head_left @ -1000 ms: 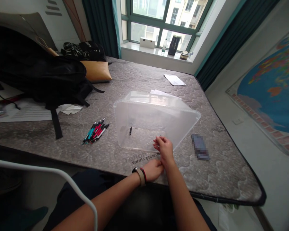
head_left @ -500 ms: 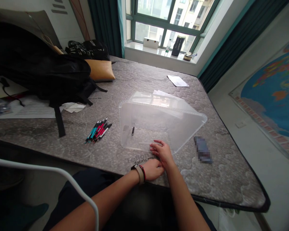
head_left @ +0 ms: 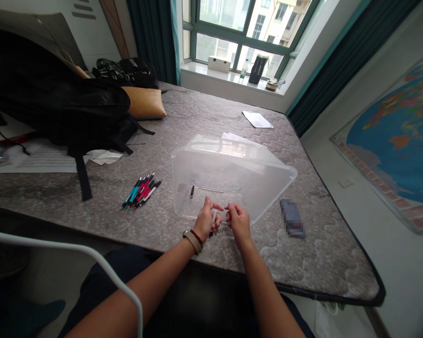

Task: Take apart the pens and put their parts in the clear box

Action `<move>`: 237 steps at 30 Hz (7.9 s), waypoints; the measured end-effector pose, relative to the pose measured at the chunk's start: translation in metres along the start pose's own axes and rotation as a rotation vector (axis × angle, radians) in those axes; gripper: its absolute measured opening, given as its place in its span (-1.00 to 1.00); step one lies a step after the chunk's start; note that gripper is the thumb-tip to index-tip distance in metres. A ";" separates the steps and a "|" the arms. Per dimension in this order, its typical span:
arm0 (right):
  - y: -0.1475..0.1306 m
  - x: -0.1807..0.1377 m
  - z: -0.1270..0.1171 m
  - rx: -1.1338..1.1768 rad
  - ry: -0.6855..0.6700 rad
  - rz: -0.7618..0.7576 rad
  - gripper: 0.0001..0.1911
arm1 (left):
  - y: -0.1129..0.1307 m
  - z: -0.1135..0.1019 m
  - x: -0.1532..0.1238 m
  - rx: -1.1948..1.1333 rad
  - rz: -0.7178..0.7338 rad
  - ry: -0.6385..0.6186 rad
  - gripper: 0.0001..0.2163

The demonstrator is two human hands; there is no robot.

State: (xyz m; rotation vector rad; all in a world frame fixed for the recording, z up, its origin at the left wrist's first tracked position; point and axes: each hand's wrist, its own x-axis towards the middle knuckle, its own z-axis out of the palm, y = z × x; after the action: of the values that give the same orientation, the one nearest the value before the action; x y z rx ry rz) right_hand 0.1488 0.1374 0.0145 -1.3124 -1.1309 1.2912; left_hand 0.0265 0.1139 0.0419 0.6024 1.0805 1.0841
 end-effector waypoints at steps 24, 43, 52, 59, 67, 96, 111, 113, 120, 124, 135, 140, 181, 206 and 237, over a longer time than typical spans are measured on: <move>0.012 -0.019 -0.006 -0.055 -0.258 0.377 -0.49 | 0.001 -0.024 -0.005 1.275 0.565 -0.303 -0.62; 0.018 -0.024 -0.005 0.264 -0.342 0.394 -0.65 | 0.029 -0.026 -0.001 0.770 0.649 0.016 -0.86; 0.013 -0.026 0.001 -0.625 -0.218 -0.284 -0.78 | 0.040 -0.028 0.013 -0.024 0.291 0.180 -0.62; 0.015 -0.030 0.028 -0.995 -0.219 -0.426 -0.79 | 0.032 -0.025 0.011 -0.168 0.200 0.209 -0.59; 0.019 -0.029 0.026 -0.953 -0.281 -0.486 -0.75 | 0.026 -0.019 0.013 0.064 0.351 0.137 -0.63; 0.023 -0.038 0.036 -0.869 -0.224 -0.385 -0.93 | 0.036 -0.038 0.017 -0.369 0.089 0.237 -0.73; 0.015 -0.046 0.033 -0.912 -0.455 -0.397 -0.94 | 0.036 -0.038 0.019 -0.201 0.176 0.215 -0.60; 0.016 -0.043 0.030 -0.768 -0.432 -0.332 -0.92 | 0.038 -0.041 0.019 -0.207 0.181 0.207 -0.58; 0.000 -0.027 0.008 0.027 0.098 -0.121 -0.57 | 0.036 -0.040 0.018 -0.201 0.173 0.189 -0.58; -0.002 -0.021 -0.002 0.104 0.182 -0.133 -0.64 | 0.031 -0.034 0.021 -0.077 0.137 0.147 -0.53; 0.019 -0.013 -0.003 0.235 -0.145 0.194 -0.54 | 0.012 -0.022 0.001 1.267 0.492 -0.043 -0.75; 0.021 -0.015 -0.004 0.148 -0.221 0.222 -0.55 | 0.015 -0.027 0.004 1.312 0.558 -0.072 -0.85; 0.007 -0.031 0.020 0.613 -0.287 0.385 -0.65 | 0.035 -0.024 0.010 0.292 0.401 0.068 -0.73; 0.005 -0.032 0.013 0.536 -0.271 0.321 -0.61 | 0.026 -0.026 0.019 0.143 0.279 0.065 -0.63; 0.025 -0.027 0.011 0.138 -0.249 0.061 -0.67 | 0.025 -0.029 0.023 0.063 0.229 0.143 -0.63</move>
State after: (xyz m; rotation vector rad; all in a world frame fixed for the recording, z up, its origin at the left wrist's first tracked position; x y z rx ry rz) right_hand 0.1373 0.1080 -0.0072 -1.1135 -1.1545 1.5822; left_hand -0.0084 0.1416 0.0428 0.7204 1.1943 1.3108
